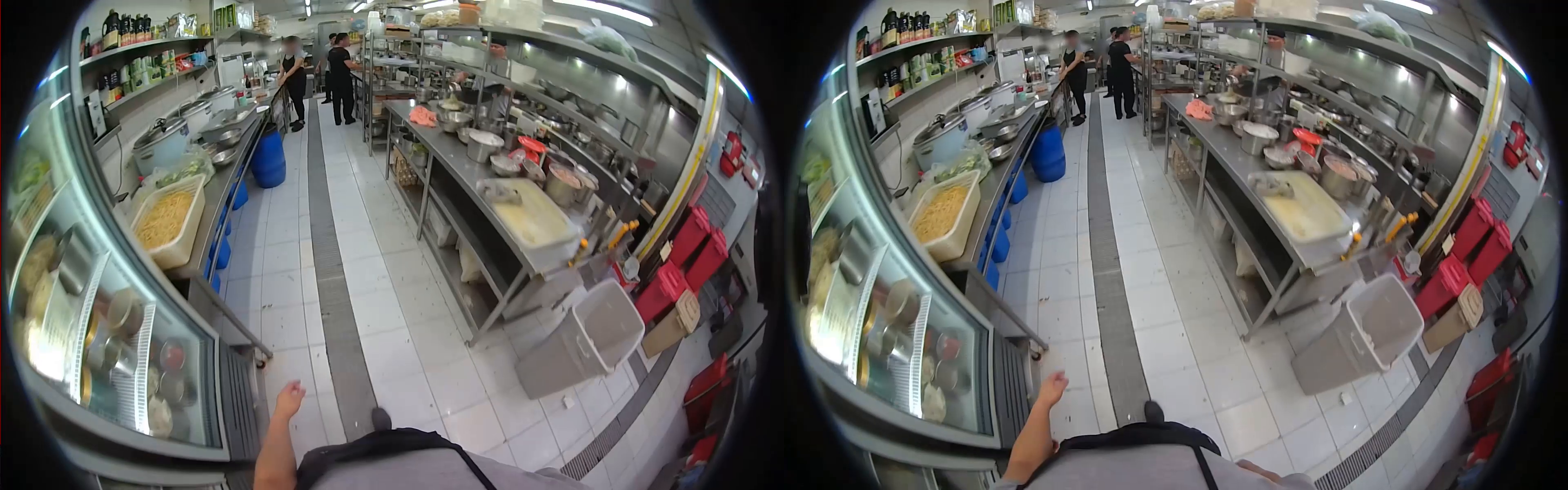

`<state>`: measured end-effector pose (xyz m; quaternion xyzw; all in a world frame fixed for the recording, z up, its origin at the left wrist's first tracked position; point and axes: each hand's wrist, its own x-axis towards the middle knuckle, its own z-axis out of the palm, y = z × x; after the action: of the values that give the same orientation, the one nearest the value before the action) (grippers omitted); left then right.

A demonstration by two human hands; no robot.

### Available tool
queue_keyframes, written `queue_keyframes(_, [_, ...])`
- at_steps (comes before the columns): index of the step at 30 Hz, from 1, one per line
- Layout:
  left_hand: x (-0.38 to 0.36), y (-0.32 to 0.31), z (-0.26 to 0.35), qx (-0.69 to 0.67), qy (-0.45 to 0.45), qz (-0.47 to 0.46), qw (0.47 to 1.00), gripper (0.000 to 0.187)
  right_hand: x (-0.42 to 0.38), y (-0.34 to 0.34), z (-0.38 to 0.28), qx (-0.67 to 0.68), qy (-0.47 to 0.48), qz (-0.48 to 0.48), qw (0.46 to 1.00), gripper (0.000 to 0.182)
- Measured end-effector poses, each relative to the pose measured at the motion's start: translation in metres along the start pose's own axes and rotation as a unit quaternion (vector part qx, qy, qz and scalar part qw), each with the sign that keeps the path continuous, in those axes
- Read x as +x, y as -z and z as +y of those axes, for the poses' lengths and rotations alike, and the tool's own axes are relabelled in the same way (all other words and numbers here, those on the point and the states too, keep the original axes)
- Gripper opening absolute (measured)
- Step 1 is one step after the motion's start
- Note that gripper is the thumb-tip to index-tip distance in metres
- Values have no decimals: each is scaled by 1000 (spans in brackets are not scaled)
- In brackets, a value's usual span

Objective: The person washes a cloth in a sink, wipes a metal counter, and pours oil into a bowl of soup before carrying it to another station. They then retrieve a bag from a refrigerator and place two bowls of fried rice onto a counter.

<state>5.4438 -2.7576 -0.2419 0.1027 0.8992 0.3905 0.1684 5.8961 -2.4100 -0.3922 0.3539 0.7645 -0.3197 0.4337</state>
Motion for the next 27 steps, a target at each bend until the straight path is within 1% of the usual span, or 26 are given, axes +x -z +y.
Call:
queue_keyframes(1, [22,-1,-33,94,8,-37,995,40,26,39,-31,-38,19,-8,999,31])
queue_keyframes(2, [49,-7,-86,55,51,-87,993,44,53,82,-65,-78,34,-12,996,32])
queue_keyframes(3, [72,-6,-134,91,68,-148,982,38,84,128,-104,-106,53,-4,993,33])
queue_keyframes(4, [77,1,-144,-6,266,-133,955,34,110,175,-148,-115,69,22,991,34])
queue_keyframes(5, [85,10,-162,-29,335,-131,933,29,136,217,-186,-126,142,168,967,39])
queue_keyframes(6, [92,23,-164,-41,371,-108,922,26,166,259,-222,-108,207,254,939,36])
queue_keyframes(7, [103,32,-170,-42,385,-102,916,25,187,306,-264,-125,248,285,917,36])
queue_keyframes(8, [116,39,-176,-33,380,-110,918,25,186,353,-314,-62,270,308,910,34])
queue_keyframes(9, [131,47,-181,-17,369,-119,921,24,190,390,-359,43,281,348,893,35])
queue_keyframes(11, [171,63,-186,29,325,-150,933,23,191,461,-438,97,296,292,904,38])
queue_keyframes(12, [198,71,-187,68,274,-173,944,22,202,480,-464,98,295,293,904,38])
queue_keyframes(13, [228,79,-186,120,196,-204,952,22,212,497,-489,107,268,275,917,39])
queue_keyframes(14, [267,87,-181,176,88,-231,953,22,221,517,-511,115,238,257,930,40])
queue_keyframes(15, [311,93,-176,217,-22,-242,945,21,238,526,-519,88,222,233,943,34])
queue_keyframes(16, [359,99,-169,233,-107,-231,939,21,257,527,-522,62,207,211,953,29])
queue_keyframes(17, [411,102,-160,213,-166,-210,940,21,304,516,-508,-163,280,265,908,30])
queue_keyframes(18, [470,96,-148,171,-36,-189,966,23,313,521,-506,-219,257,164,927,32])
queue_keyframes(19, [529,91,-134,110,100,-144,978,25,317,520,-502,-233,240,157,929,30])
queue_keyframes(20, [587,86,-118,51,218,-80,971,28,327,518,-485,-206,258,187,925,31])
queue_keyframes(21, [644,88,-87,73,209,-55,974,20,319,522,-480,-20,174,121,977,21])
queue_keyframes(22, [707,80,-78,108,67,-30,991,20,320,527,-469,-191,227,147,944,21])
queue_keyframes(23, [764,77,-46,62,79,-52,993,27,319,530,-459,-130,155,152,967,23])
queue_keyframes(24, [813,67,-14,28,107,-34,993,37,324,537,-452,-74,97,126,984,24])
queue_keyframes(26, [907,48,58,16,44,-20,999,37,341,567,-450,11,1,82,997,28])
queue_keyframes(27, [943,38,98,-35,34,-13,999,37,357,583,-451,30,-27,68,997,30])
